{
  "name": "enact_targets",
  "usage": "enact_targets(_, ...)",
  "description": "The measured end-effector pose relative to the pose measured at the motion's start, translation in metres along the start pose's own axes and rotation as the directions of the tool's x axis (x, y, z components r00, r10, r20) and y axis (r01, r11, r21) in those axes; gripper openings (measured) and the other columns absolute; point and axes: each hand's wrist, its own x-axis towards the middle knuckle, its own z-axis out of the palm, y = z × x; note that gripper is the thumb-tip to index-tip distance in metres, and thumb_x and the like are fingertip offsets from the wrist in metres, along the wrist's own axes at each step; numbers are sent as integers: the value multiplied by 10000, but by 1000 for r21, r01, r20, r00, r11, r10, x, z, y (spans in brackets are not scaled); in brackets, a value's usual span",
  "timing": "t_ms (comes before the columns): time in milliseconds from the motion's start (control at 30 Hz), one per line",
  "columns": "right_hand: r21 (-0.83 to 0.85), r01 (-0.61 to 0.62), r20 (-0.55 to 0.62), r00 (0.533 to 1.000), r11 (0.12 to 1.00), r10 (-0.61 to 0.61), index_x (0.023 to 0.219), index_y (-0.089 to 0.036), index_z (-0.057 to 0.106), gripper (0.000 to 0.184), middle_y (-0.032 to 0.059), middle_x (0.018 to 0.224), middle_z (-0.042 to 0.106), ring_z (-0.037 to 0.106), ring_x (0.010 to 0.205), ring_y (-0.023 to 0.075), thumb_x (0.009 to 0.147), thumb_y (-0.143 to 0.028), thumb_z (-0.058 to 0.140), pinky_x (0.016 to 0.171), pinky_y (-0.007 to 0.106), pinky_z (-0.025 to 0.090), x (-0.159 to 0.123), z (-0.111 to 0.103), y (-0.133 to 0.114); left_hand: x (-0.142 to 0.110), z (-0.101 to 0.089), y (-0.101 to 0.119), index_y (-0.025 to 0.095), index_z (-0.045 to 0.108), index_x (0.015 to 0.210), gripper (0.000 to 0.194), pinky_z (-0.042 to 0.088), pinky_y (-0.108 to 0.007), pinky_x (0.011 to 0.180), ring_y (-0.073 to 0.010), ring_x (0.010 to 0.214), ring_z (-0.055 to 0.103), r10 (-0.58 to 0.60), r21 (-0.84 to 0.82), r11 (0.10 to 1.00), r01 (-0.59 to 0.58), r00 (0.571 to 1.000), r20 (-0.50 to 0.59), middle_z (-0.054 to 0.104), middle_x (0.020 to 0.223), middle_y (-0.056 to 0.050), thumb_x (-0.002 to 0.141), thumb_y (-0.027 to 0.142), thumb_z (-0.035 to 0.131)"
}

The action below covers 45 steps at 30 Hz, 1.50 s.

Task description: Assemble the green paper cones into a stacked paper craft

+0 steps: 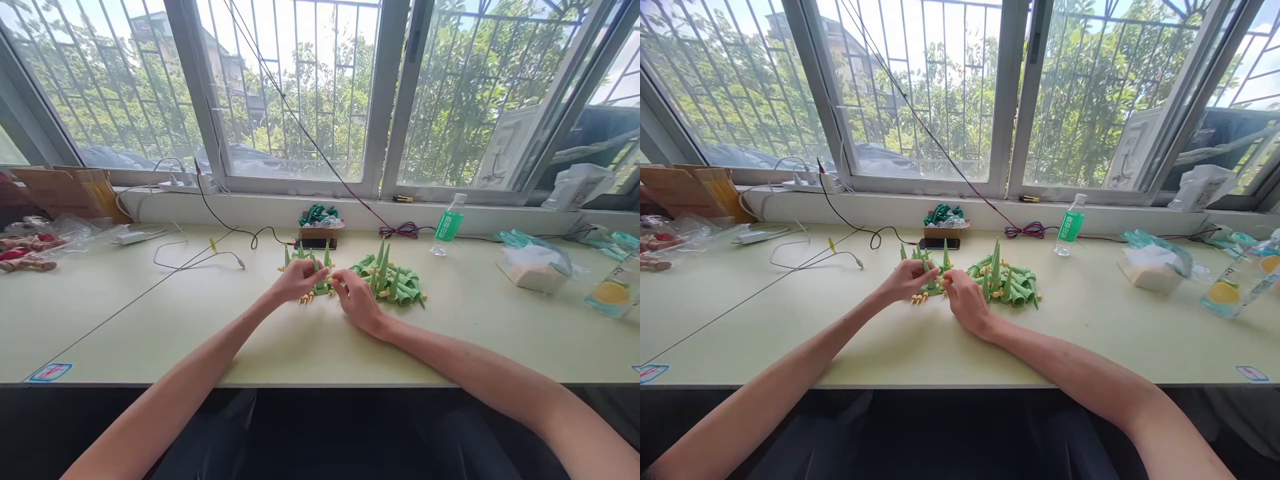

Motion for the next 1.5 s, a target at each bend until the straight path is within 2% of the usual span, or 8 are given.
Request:
enact_targets(133, 42, 3, -15, 1000, 999, -2, 1034, -187, 574, 155, 70, 988, 658, 621, 790, 170, 961, -236, 446, 712, 275, 471, 0, 0, 0, 0, 0, 1, 124, 586, 712, 369, 194, -194, 421, -57, 474, 273, -14, -54, 998, 14, 1000, -7, 339, 544, 43, 870, 456, 558)
enact_targets(433, 78, -79, 51, 996, 994, 75, 1036, -194, 571, 193, 65, 960, 667, 624, 679, 150, 977, -307, 427, 635, 257, 459, 0, -2, -4, -1, 0, 4, 125, 575, 694, 383, 192, -189, 402, -50, 460, 276, -8, -106, 994, 9, 1000, 12, 341, 540, 46, 866, 468, 569)
enact_targets(767, 11, -109, 88, 990, 994, 108, 836, -197, 572, 329, 4, 678, 603, 538, 565, 137, 991, -414, 379, 575, 241, 390, 0, -3, -2, -2, 2, -2, 111, 606, 693, 396, 192, -198, 421, -56, 468, 266, -5, -41, 999, 7, 999, 35, 339, 520, 48, 856, 471, 582)
enact_targets(1033, 26, -92, 73, 993, 995, 90, 981, -196, 565, 221, 17, 820, 671, 525, 523, 114, 972, -376, 437, 558, 233, 380, 0, -4, -7, -1, 3, -2, 114, 600, 690, 392, 196, -192, 415, -52, 467, 271, 12, -52, 999, -10, 1000, 29, 344, 524, 46, 870, 461, 565)
enact_targets(1167, 11, -90, 93, 992, 996, 88, 920, -196, 571, 238, 5, 725, 639, 544, 550, 129, 977, -374, 424, 573, 236, 387, 0, -2, -4, -1, 4, -3, 110, 615, 702, 383, 191, -191, 408, -50, 461, 266, 8, -41, 999, -7, 999, 33, 340, 516, 47, 859, 458, 585)
enact_targets(1367, -18, -126, 113, 985, 992, 127, 782, -197, 555, 362, -4, 614, 592, 532, 528, 137, 988, -442, 385, 559, 241, 377, 1, -3, -4, -2, 5, 2, 108, 620, 698, 423, 194, -187, 385, -47, 430, 269, -5, -31, 999, 6, 1000, 30, 338, 482, 53, 858, 496, 569)
enact_targets(1500, -21, -138, 106, 985, 990, 140, 922, -195, 570, 291, 1, 675, 632, 551, 541, 137, 975, -442, 426, 560, 237, 377, 0, -4, -6, -1, 5, 0, 112, 604, 678, 423, 188, -186, 395, -47, 442, 264, 9, -44, 999, -8, 1000, 23, 336, 496, 53, 853, 496, 575)
